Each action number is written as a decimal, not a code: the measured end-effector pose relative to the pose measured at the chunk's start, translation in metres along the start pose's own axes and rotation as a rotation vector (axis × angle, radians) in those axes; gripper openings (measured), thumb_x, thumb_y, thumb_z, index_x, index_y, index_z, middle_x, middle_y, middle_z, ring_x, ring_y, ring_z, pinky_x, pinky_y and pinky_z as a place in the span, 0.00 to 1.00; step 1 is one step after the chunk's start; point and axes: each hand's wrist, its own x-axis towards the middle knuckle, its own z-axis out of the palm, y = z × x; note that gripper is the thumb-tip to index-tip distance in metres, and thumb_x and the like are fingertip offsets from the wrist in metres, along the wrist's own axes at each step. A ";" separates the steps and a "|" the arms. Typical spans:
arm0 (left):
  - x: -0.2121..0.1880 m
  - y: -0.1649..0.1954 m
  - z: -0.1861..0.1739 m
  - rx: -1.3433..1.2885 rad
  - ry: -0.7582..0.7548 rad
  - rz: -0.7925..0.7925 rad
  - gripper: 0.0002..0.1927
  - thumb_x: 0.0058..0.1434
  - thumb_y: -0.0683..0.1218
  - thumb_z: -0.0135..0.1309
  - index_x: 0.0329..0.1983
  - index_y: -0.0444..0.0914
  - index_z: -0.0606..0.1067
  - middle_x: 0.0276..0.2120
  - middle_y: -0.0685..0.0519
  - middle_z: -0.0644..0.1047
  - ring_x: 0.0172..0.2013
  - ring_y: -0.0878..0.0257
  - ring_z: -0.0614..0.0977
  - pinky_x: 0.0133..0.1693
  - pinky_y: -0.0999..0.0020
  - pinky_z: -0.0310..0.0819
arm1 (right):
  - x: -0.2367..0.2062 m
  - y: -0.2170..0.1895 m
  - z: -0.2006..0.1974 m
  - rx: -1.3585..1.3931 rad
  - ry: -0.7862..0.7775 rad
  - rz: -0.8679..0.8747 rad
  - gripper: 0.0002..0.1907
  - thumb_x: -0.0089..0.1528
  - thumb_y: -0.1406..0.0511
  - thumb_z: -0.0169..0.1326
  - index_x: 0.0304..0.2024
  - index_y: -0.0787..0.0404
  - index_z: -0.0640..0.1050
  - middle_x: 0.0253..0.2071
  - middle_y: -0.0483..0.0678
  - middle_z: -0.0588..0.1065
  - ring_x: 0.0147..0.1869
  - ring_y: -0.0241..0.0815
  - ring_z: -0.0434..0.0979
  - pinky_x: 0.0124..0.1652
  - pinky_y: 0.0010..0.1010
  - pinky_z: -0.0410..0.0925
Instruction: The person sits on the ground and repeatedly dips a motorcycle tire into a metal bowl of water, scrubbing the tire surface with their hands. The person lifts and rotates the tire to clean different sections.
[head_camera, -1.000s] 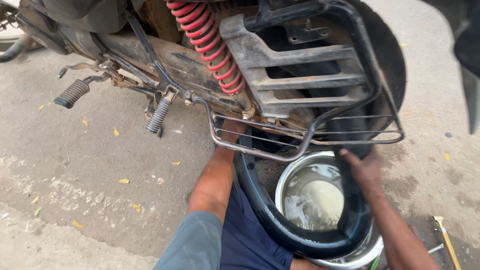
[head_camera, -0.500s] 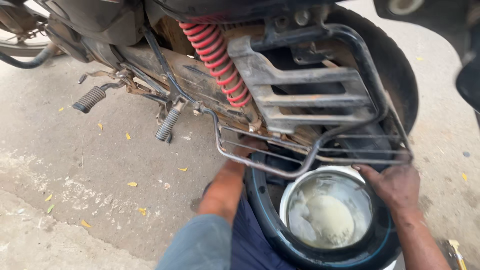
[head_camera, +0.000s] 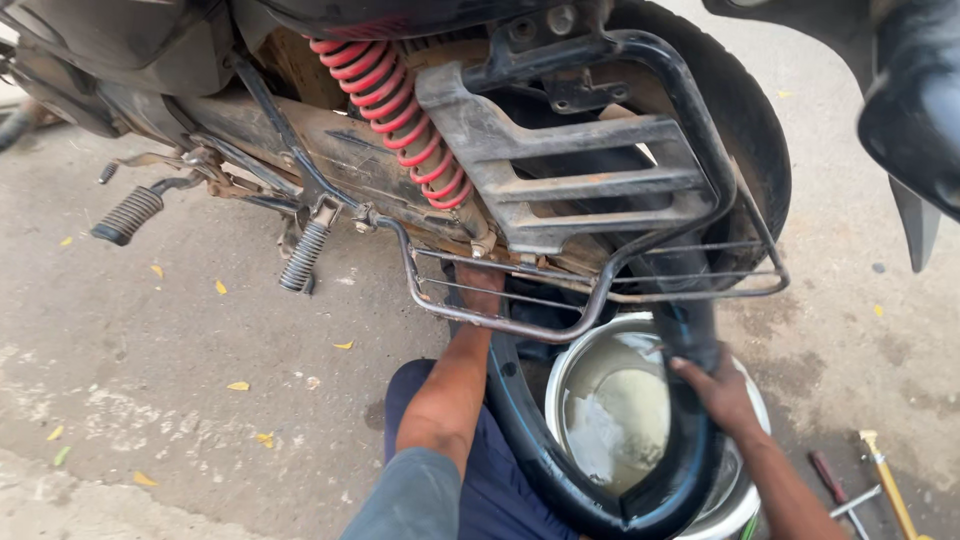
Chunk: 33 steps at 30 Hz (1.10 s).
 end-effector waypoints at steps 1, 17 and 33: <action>0.000 -0.003 0.001 0.077 -0.070 0.121 0.22 0.63 0.54 0.56 0.55 0.37 0.77 0.53 0.37 0.77 0.55 0.36 0.75 0.59 0.47 0.67 | 0.006 -0.002 0.008 0.015 -0.013 -0.010 0.40 0.54 0.52 0.67 0.59 0.69 0.70 0.46 0.62 0.80 0.48 0.53 0.82 0.50 0.43 0.72; -0.011 -0.012 0.009 0.169 -0.824 -0.042 0.30 0.56 0.60 0.56 0.54 0.35 0.77 0.52 0.38 0.78 0.57 0.41 0.75 0.61 0.48 0.65 | 0.018 -0.110 -0.069 -0.174 0.288 -0.288 0.47 0.49 0.58 0.72 0.63 0.74 0.67 0.48 0.68 0.78 0.50 0.61 0.81 0.49 0.45 0.73; -0.043 0.039 -0.025 0.710 -0.481 -0.128 0.46 0.71 0.67 0.49 0.69 0.21 0.59 0.69 0.26 0.58 0.70 0.30 0.58 0.70 0.41 0.48 | 0.003 -0.011 -0.027 -0.161 0.243 -0.228 0.48 0.52 0.42 0.69 0.61 0.68 0.72 0.50 0.65 0.78 0.56 0.64 0.79 0.52 0.50 0.71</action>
